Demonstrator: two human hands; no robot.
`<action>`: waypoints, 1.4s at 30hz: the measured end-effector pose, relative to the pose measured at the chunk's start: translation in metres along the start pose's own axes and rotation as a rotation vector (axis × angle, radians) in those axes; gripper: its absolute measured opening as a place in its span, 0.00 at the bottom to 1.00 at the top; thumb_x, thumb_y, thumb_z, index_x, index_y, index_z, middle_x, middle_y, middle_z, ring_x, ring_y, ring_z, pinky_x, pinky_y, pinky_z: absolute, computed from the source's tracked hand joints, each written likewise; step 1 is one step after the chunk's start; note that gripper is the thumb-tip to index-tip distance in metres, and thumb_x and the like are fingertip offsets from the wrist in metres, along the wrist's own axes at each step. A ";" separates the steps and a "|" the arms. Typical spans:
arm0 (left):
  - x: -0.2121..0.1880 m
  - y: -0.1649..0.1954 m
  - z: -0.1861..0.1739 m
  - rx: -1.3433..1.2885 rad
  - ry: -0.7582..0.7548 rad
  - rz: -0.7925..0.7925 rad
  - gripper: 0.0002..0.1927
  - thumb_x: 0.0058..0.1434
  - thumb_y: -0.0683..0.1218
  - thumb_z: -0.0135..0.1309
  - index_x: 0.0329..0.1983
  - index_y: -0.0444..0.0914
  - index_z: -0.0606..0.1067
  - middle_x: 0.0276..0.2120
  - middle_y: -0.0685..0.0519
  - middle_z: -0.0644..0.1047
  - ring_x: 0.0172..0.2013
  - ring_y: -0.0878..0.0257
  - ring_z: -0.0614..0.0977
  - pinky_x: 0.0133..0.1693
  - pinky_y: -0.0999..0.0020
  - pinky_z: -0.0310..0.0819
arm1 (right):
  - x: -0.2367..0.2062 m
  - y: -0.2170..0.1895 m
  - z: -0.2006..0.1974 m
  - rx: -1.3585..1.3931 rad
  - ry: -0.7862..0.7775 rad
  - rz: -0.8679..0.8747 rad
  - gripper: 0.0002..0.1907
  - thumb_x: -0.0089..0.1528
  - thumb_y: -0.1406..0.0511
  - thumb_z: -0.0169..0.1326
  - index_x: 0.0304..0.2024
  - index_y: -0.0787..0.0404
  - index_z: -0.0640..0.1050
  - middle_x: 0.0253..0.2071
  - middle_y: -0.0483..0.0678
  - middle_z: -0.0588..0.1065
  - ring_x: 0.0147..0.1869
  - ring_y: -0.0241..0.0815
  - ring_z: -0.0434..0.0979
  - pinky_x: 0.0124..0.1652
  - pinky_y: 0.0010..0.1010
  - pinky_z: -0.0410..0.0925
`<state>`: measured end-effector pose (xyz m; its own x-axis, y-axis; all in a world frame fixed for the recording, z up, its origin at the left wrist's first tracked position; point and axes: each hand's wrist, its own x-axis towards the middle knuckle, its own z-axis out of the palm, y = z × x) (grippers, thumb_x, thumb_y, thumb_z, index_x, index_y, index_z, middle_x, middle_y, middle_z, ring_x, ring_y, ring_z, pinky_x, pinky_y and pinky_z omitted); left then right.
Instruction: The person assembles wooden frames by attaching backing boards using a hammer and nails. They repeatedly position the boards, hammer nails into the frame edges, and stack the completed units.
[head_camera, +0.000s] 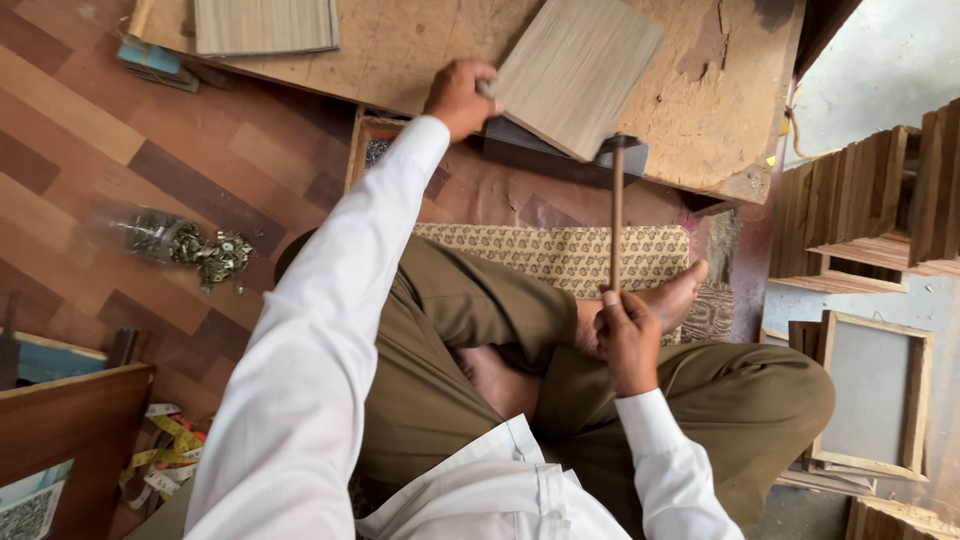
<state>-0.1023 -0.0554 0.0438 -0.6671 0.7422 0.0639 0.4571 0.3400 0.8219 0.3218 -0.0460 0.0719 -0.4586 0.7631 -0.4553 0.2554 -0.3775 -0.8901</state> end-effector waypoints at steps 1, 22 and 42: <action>-0.008 -0.001 -0.002 -0.015 0.020 0.040 0.19 0.50 0.44 0.69 0.46 0.38 0.80 0.41 0.49 0.83 0.43 0.55 0.85 0.47 0.62 0.80 | 0.003 -0.003 -0.003 -0.015 0.018 0.001 0.15 0.69 0.62 0.51 0.52 0.66 0.78 0.22 0.41 0.68 0.18 0.29 0.60 0.18 0.22 0.54; -0.070 -0.045 0.057 0.634 -0.118 -0.384 0.11 0.66 0.41 0.50 0.45 0.35 0.83 0.52 0.40 0.79 0.52 0.42 0.82 0.48 0.49 0.81 | 0.022 0.015 -0.029 0.125 0.023 0.110 0.16 0.68 0.57 0.50 0.48 0.61 0.80 0.21 0.42 0.69 0.15 0.32 0.59 0.15 0.24 0.54; -0.068 0.038 0.047 0.391 0.257 0.386 0.30 0.59 0.50 0.66 0.63 0.35 0.76 0.60 0.25 0.70 0.60 0.33 0.70 0.59 0.45 0.66 | -0.004 -0.017 -0.018 -0.696 0.544 -0.687 0.22 0.55 0.68 0.63 0.53 0.60 0.79 0.51 0.53 0.76 0.54 0.58 0.74 0.52 0.44 0.68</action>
<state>-0.0118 -0.0663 0.0438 -0.5083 0.7078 0.4906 0.8443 0.2971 0.4461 0.3341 -0.0334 0.0892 -0.2953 0.8890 0.3499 0.5898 0.4578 -0.6653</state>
